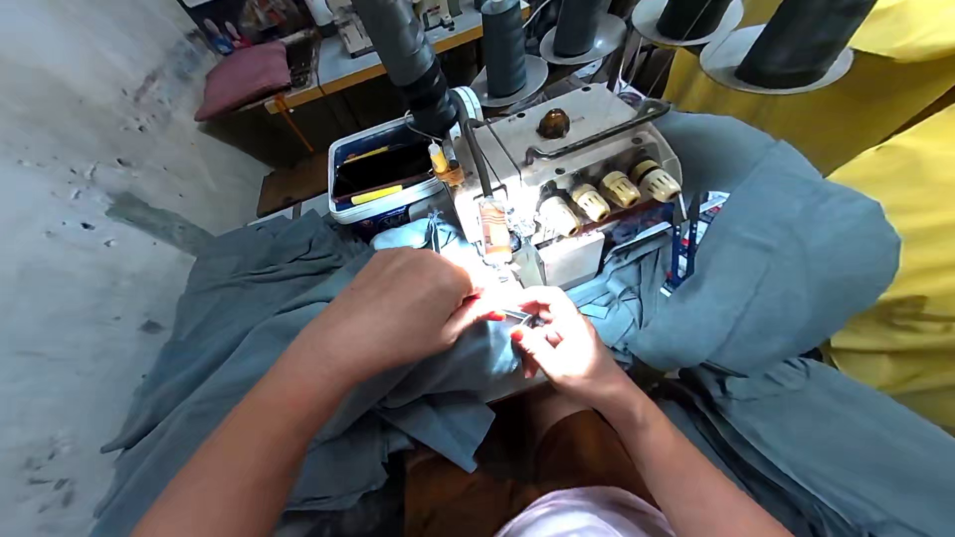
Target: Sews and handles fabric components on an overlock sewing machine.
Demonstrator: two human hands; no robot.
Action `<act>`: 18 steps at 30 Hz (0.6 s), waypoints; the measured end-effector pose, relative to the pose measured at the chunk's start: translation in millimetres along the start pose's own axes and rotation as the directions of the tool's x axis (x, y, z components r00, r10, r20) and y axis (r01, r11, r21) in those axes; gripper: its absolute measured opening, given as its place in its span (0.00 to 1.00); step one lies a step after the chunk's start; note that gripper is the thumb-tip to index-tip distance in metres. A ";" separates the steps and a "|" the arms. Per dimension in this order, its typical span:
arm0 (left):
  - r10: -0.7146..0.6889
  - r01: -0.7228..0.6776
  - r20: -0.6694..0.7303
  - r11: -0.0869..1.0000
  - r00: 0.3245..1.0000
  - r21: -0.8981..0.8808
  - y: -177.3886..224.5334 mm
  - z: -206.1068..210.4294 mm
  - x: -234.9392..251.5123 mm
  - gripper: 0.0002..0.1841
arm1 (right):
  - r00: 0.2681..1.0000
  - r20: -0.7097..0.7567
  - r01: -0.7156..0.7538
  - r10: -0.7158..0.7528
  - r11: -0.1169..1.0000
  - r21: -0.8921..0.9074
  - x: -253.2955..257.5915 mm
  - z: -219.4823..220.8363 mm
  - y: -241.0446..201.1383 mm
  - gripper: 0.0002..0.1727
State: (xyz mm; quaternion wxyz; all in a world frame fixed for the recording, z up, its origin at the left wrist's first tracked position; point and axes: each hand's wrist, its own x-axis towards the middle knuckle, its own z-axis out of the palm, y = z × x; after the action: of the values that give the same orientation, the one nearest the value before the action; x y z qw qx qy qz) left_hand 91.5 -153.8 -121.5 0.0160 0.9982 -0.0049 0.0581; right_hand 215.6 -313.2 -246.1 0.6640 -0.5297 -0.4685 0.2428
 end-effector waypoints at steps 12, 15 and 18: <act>0.008 0.000 0.069 0.994 0.998 -0.112 7.7 6.3 -1.5 0.17 | 0.994 -0.079 0.063 -0.070 0.995 -0.079 -4.0 2.9 10.2 0.06; 0.055 -0.056 -0.007 0.989 0.998 -0.135 20.6 7.4 -2.2 0.19 | 0.997 -0.018 0.071 -0.072 0.997 -0.029 -7.5 -2.7 4.2 0.08; 0.018 -0.021 -0.154 1.000 0.988 -0.015 31.2 28.6 -5.3 0.27 | 0.989 0.006 0.145 -0.145 0.989 -0.013 -12.6 -6.6 0.8 0.09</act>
State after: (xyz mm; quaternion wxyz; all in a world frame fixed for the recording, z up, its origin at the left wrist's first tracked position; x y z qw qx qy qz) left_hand 89.1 -185.9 -149.5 0.0242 0.9904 -0.0139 0.1352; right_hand 215.9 -326.5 -251.4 0.6750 -0.4982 -0.5092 0.1919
